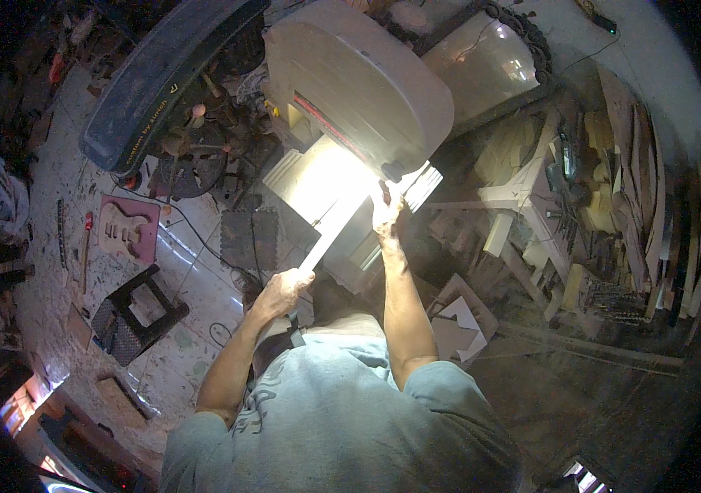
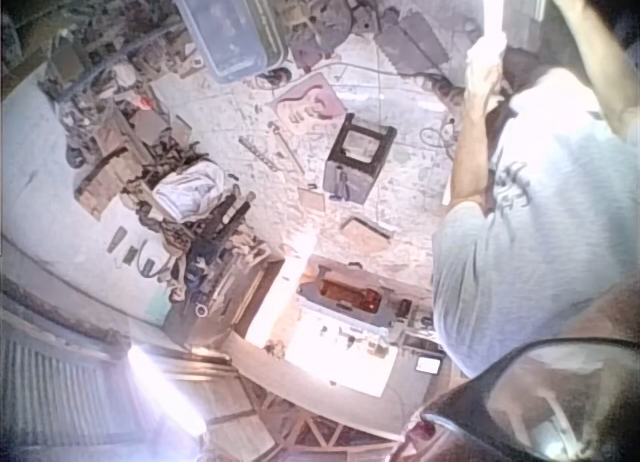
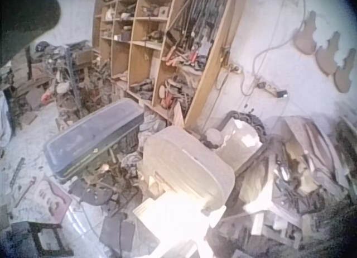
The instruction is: The person marks a piece of wood using a ruler and pencil, and then cuts the wood along the marked lines using a band saw.
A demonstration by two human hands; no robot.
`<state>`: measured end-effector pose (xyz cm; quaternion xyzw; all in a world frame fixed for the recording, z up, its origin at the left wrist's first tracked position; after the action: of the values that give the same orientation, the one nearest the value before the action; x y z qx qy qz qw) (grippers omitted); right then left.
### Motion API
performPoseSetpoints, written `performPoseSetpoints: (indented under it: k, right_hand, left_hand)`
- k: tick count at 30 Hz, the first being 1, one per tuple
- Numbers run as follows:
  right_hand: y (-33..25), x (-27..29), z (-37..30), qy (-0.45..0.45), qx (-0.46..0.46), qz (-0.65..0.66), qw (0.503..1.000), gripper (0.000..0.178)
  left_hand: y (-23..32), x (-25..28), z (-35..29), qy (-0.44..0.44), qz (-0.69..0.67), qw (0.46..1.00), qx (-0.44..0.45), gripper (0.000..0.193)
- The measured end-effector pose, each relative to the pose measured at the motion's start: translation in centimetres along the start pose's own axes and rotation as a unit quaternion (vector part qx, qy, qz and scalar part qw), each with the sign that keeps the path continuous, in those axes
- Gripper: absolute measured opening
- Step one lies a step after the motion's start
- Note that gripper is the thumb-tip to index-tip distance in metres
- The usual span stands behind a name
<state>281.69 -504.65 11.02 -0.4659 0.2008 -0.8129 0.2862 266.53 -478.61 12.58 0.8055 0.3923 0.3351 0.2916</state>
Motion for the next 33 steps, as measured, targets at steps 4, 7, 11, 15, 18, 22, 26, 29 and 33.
performPoseSetpoints:
  k: [4, 7, 11, 15, 18, 22, 26, 29, 33]
  right_hand:
    - [0.1, -0.3, 0.0, -0.003, -0.073, 0.054, 0.996, 0.023]
    - [0.7, -0.5, -0.1, -0.017, -0.120, 0.073, 0.990, 0.027]
    - [1.0, -0.7, 0.0, -0.028, -0.137, 0.098, 0.985, 0.032]
    - [2.0, -1.0, -0.5, 0.011, -0.106, 0.093, 0.990, 0.032]
    - [2.3, -1.3, -0.7, 0.019, -0.092, 0.078, 0.992, 0.031]
    - [2.4, -1.3, -0.5, 0.009, -0.073, 0.043, 0.996, 0.029]
    - [3.4, -1.5, -0.9, 0.018, -0.074, 0.039, 0.996, 0.028]
    - [3.1, -1.4, -0.7, 0.008, -0.073, 0.039, 0.997, 0.029]
    - [1.9, -0.9, -0.5, -0.016, -0.097, 0.041, 0.994, 0.029]
  left_hand:
    - [0.0, 0.1, 0.0, -0.011, 0.009, 1.000, 0.022, 0.064]
    - [0.3, 0.1, -0.1, -0.010, 0.018, 0.999, 0.029, 0.063]
    - [0.9, 0.4, -0.3, -0.037, 0.039, 0.998, 0.018, 0.050]
    - [-0.4, -0.6, 0.3, -0.009, 0.015, 1.000, -0.021, 0.056]
    - [-0.5, -0.5, 0.4, -0.008, 0.007, 1.000, 0.001, 0.060]
    - [0.1, -0.2, 0.2, -0.012, -0.003, 1.000, 0.003, 0.058]
    - [1.4, 0.3, -0.4, -0.009, -0.002, 1.000, -0.003, 0.055]
    - [1.4, 0.3, -0.4, -0.008, 0.005, 1.000, -0.005, 0.054]
    - [0.4, -0.1, -0.3, -0.002, 0.018, 1.000, -0.007, 0.054]
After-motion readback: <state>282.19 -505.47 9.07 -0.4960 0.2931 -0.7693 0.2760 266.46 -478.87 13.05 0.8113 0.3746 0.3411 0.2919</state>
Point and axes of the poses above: each hand's wrist, its own z-axis towards the middle knuckle, its own x-axis out of the back of the hand, y = z × x, the point moved 4 cm from there along z, towards the middle knuckle, and after that the axes turned 9 degrees about x, right-handed, at the moved point
